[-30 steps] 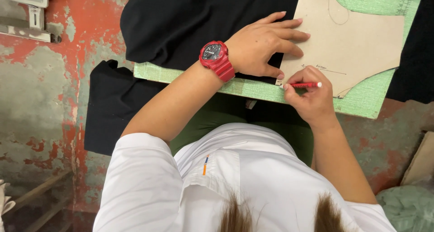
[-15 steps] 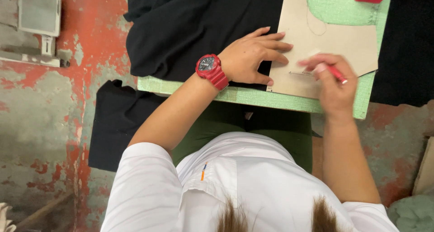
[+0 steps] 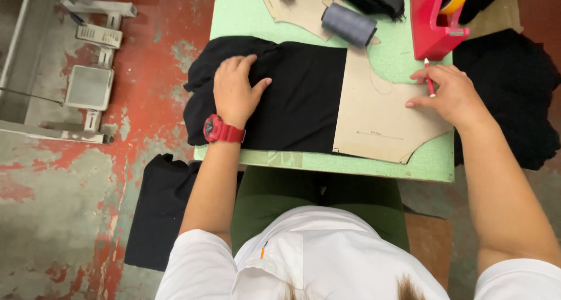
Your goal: The person lays a piece of black fabric on a green table and smooths it out. They place a cardboard pattern on the fabric, secure it with a spool of thread, and use a red pen to trace the pattern's outline onto the fabric. Finally, they remove the pattern and mark additional points on the fabric.
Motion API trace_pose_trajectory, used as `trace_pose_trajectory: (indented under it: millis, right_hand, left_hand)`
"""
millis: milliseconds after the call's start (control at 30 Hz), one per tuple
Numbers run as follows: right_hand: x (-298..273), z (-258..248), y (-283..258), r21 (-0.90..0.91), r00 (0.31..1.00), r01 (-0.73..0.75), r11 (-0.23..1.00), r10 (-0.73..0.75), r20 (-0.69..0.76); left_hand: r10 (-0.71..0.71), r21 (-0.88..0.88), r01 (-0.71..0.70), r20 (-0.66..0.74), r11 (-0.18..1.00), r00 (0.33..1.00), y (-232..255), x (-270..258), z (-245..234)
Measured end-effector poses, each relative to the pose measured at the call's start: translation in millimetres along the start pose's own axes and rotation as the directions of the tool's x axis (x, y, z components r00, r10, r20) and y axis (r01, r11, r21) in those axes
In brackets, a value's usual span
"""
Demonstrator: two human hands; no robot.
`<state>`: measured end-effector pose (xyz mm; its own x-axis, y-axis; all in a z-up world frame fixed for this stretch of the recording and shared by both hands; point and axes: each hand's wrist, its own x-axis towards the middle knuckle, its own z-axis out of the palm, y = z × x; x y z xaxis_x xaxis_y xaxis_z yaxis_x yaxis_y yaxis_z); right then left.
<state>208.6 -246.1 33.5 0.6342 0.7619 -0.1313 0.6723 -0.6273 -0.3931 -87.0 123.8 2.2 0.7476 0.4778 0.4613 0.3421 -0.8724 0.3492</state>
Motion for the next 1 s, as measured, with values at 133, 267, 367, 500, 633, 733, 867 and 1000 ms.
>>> trace_pose_trajectory:
  millis: [133,267,367,500,633,733,867,1000]
  right_hand:
    - [-16,-25,4,0.292,0.994,-0.075,0.954,0.096,-0.058]
    - [-46,-64,37,0.469,0.991,-0.122,0.875,0.129,0.017]
    - [-32,-74,89,0.643,0.991,0.101,0.759,-0.018,-0.135]
    - [53,-78,51,0.709,0.894,0.297,0.640,0.074,-0.441]
    - [152,-45,-26,0.737,0.769,0.148,0.660,0.391,-0.505]
    - [187,-23,-38,0.784,0.748,0.098,0.613,0.474,-0.464]
    - [122,-22,-74,0.339,0.706,0.266,0.902,0.058,-0.706]
    - [32,-17,-83,0.304,0.865,0.378,0.875,-0.217,-0.452]
  left_hand:
    - [-0.059,-0.027,0.059,-0.014,0.998,0.998,-3,-3,9]
    - [-0.126,-0.048,0.123,-0.064,0.991,0.990,0,-3,12]
    - [-0.138,-0.065,0.132,-0.099,0.989,0.985,0,7,15]
    - [-0.143,0.011,0.144,-0.001,0.990,0.990,-17,35,29]
    - [-0.119,0.080,0.107,0.157,0.991,0.980,-37,53,34]
    - [-0.130,0.104,0.111,0.194,0.988,0.972,-45,50,21]
    - [-0.088,0.095,0.073,0.169,0.993,0.982,-62,45,17]
    - [0.034,0.048,-0.039,0.108,0.998,0.994,-67,49,15]
